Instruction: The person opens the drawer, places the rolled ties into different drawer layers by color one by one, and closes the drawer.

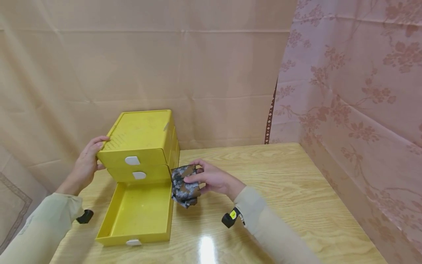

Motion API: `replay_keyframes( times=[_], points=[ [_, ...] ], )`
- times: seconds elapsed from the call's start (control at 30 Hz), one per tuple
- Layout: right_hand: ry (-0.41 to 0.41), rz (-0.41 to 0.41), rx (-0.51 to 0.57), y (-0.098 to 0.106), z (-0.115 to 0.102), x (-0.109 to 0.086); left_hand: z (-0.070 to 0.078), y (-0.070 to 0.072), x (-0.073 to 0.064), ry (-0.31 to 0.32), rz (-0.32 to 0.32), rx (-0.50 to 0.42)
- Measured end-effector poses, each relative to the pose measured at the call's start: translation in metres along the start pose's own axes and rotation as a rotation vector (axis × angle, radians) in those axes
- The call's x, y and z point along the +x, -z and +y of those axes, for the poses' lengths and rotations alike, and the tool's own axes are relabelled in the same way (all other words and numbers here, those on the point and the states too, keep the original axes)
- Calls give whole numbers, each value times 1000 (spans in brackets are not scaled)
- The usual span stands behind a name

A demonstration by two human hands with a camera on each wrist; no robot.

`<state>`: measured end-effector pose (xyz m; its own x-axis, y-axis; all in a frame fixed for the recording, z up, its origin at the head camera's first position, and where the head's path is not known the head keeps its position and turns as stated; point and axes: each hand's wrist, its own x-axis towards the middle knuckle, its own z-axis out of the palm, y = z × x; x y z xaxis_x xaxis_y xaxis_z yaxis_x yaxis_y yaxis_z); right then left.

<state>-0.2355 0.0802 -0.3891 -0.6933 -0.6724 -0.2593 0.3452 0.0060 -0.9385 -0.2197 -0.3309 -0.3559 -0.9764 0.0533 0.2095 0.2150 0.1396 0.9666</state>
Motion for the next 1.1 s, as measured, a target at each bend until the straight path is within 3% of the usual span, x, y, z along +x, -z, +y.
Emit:
replay_keyframes(
  times=[0.8, 1.1],
  points=[
    [-5, -86, -20, -30, -5, 13, -2, -1, 0, -8, -9, -22],
    [5, -108, -23, -46, -6, 21, -1, 0, 0, 3, -9, 21]
  ],
)
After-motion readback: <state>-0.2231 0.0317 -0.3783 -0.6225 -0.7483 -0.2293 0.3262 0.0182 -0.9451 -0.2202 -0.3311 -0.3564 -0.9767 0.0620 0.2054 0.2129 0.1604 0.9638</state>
